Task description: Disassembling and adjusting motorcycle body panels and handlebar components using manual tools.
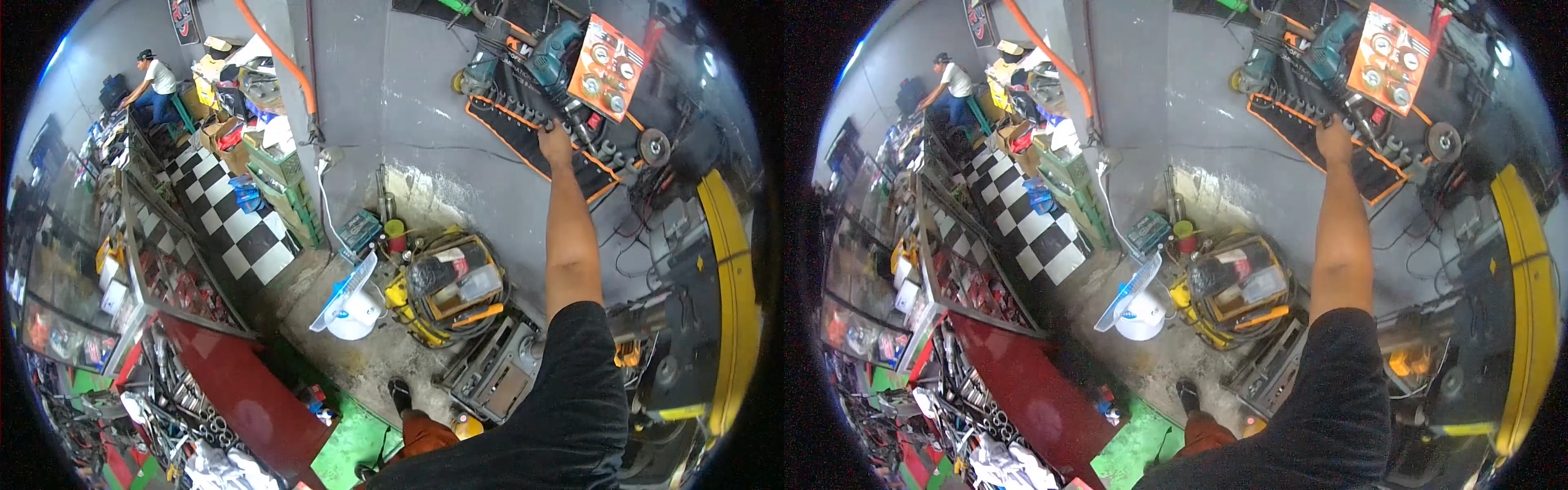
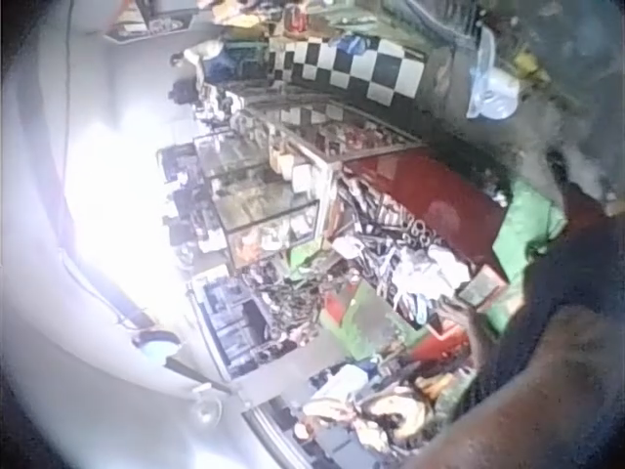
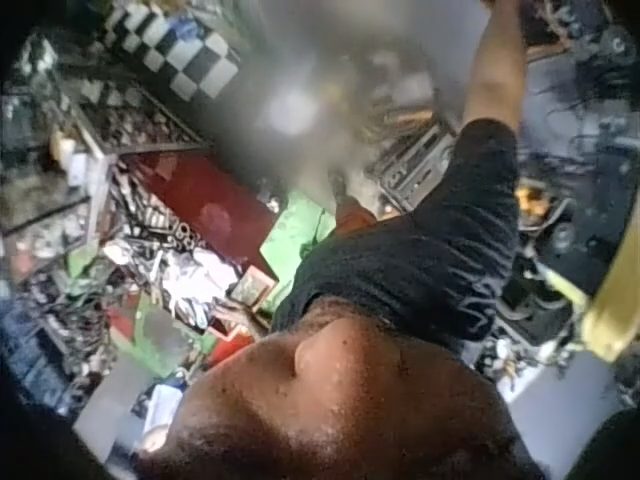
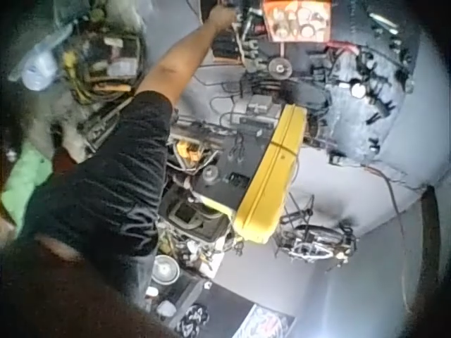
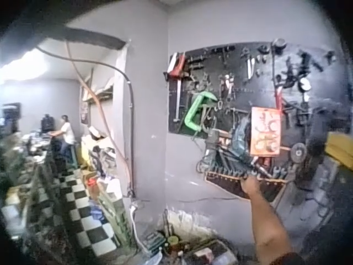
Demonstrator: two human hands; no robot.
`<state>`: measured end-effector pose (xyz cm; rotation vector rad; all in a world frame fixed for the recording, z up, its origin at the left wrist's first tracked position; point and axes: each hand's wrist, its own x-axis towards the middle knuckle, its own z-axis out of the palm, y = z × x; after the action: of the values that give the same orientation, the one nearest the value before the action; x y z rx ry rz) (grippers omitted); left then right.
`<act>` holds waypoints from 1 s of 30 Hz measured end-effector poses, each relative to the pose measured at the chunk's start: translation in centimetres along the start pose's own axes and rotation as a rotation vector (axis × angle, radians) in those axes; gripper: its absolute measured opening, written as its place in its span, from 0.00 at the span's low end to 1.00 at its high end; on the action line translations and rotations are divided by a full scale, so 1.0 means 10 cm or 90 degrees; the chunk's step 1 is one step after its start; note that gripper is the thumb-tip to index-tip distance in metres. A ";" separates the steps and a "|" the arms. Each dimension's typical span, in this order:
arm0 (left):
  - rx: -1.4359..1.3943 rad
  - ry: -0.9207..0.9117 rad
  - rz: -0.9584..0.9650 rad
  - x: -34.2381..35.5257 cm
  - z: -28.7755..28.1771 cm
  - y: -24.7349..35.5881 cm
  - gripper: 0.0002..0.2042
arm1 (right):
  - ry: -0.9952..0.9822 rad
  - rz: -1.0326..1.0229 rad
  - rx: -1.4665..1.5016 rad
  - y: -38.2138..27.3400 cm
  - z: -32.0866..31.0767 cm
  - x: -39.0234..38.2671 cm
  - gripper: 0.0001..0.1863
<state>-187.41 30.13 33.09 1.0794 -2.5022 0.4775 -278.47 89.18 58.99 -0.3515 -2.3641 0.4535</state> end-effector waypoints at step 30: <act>-0.220 -0.159 -0.141 0.21 0.07 -0.07 0.29 | 0.334 -0.255 0.429 -0.96 -0.83 -0.33 0.15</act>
<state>-188.36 28.10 33.57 1.3149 -2.5006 -0.1587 -271.62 81.16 66.84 0.2846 -1.5965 0.8064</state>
